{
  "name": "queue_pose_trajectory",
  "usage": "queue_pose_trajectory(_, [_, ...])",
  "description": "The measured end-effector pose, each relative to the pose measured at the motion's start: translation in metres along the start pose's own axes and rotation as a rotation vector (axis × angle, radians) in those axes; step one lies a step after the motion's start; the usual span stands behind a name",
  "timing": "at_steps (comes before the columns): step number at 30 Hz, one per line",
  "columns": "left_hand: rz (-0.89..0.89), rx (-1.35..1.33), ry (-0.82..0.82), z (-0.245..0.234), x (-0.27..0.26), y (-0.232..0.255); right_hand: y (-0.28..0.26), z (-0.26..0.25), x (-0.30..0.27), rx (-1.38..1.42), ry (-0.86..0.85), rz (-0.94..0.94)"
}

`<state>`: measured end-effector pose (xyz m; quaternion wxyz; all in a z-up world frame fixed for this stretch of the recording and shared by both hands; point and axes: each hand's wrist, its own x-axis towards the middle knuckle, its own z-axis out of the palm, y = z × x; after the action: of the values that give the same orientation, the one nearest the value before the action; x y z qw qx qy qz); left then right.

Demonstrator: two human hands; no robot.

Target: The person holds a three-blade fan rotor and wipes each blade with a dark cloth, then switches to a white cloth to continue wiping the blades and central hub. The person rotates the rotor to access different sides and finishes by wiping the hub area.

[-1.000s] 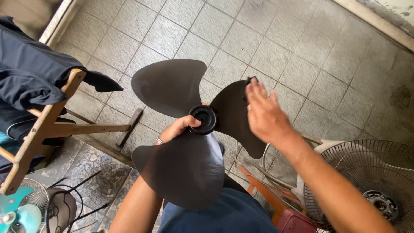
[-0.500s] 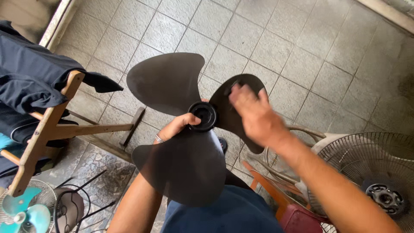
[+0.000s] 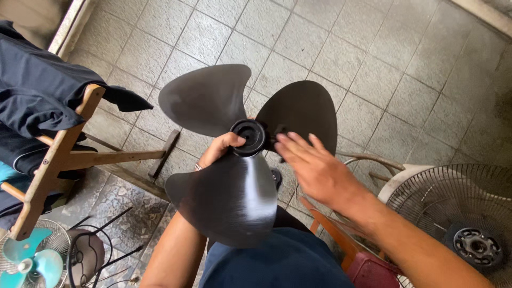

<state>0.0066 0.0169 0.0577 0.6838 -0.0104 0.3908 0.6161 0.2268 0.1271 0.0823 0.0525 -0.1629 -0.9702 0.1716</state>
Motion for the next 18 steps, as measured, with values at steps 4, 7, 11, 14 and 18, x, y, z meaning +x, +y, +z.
queue_pose_trajectory(4, [0.042, 0.036, -0.049, -0.012, -0.003, 0.006, 0.006, -0.015, -0.025, 0.072, -0.003, 0.062])
queue_pose_trajectory(7, [0.298, 0.288, -0.14, -0.022, -0.01, -0.008, 0.004, -0.015, -0.019, 0.047, -0.014, 0.044])
queue_pose_trajectory(11, [0.197, 0.193, -0.077, -0.01, -0.001, -0.018, 0.003, -0.006, 0.009, 0.037, -0.014, -0.015])
queue_pose_trajectory(14, [0.087, 0.077, -0.06, -0.001, -0.013, -0.006, 0.015, -0.005, 0.004, -0.024, -0.02, -0.04])
queue_pose_trajectory(18, [-0.034, -0.008, 0.014, -0.004, -0.017, -0.001, 0.053, -0.008, -0.005, -0.103, 0.023, 0.093])
